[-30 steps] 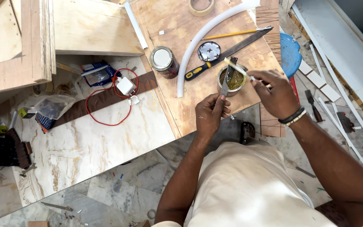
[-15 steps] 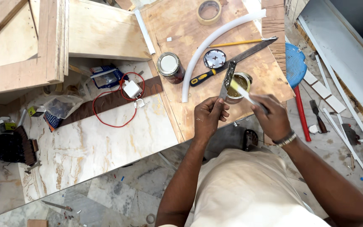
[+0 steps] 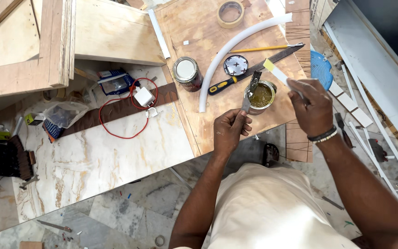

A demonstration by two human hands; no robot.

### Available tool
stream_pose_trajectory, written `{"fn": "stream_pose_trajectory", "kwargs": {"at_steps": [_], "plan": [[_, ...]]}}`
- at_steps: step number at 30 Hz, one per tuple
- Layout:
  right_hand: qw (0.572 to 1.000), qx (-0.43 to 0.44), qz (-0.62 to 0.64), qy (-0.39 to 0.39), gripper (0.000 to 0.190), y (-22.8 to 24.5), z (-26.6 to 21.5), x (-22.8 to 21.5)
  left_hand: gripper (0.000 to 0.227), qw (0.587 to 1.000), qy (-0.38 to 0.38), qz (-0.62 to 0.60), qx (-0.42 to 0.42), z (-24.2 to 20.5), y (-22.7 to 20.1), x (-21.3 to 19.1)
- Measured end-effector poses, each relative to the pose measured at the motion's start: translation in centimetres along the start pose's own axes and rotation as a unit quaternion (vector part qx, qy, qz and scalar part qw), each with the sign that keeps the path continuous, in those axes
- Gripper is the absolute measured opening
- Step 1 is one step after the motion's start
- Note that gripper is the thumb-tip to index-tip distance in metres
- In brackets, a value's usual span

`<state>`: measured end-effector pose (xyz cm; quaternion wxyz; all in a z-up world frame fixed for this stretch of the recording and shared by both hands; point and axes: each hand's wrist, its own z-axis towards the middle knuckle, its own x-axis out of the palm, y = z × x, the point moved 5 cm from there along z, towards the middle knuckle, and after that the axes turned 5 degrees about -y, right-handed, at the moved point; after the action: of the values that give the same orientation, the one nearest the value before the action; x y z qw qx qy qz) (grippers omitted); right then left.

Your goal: The person paints a long, thin strip of dark wood with a yellowish substance using a small brush. They hold the strip vertically in one hand and apply the coating with the other, repeatedly dipping the brush into a can on the workbench.

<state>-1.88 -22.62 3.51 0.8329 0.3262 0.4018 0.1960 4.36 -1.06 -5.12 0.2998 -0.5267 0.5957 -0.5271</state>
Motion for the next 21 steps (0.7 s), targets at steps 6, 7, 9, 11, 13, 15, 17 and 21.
{"fn": "stream_pose_trajectory", "kwargs": {"at_steps": [6, 7, 9, 11, 13, 15, 17, 21], "plan": [[0.995, 0.051, 0.005, 0.083, 0.03, 1.2, 0.1, 1.3, 0.025, 1.0, 0.008, -0.014, 0.01, -0.2, 0.2, 0.3], [0.996, 0.035, 0.002, 0.084, 0.029, 1.4, 0.1, 1.3, 0.025, 1.0, 0.006, -0.011, 0.011, -0.1, 0.1, 0.3], [0.996, 0.003, -0.005, 0.084, 0.027, 1.7, -0.3, 1.3, 0.025, 1.0, 0.003, -0.005, 0.013, 0.0, -0.1, 0.3], [0.99, 0.06, 0.037, 0.118, 0.028, 1.0, -0.8, 2.0, 0.026, 1.0, 0.008, -0.005, 0.012, 0.0, -0.2, 0.5], [0.982, 0.105, 0.097, 0.128, 0.029, 0.1, -1.2, 2.7, 0.026, 1.0, 0.022, 0.005, 0.008, -0.1, -0.2, 0.7], [0.97, 0.136, 0.172, 0.108, 0.029, -0.7, -1.2, 4.0, 0.025, 0.999, 0.048, 0.026, 0.002, -0.2, -0.2, 1.0], [0.976, 0.116, 0.167, 0.071, 0.03, -1.1, -1.5, 4.3, 0.024, 0.998, 0.067, 0.001, 0.008, -0.1, -0.2, 1.3], [0.996, 0.076, 0.045, 0.028, 0.031, -1.4, -2.8, 4.8, 0.025, 0.994, 0.091, -0.047, 0.024, 0.3, -0.6, 1.3]]}}
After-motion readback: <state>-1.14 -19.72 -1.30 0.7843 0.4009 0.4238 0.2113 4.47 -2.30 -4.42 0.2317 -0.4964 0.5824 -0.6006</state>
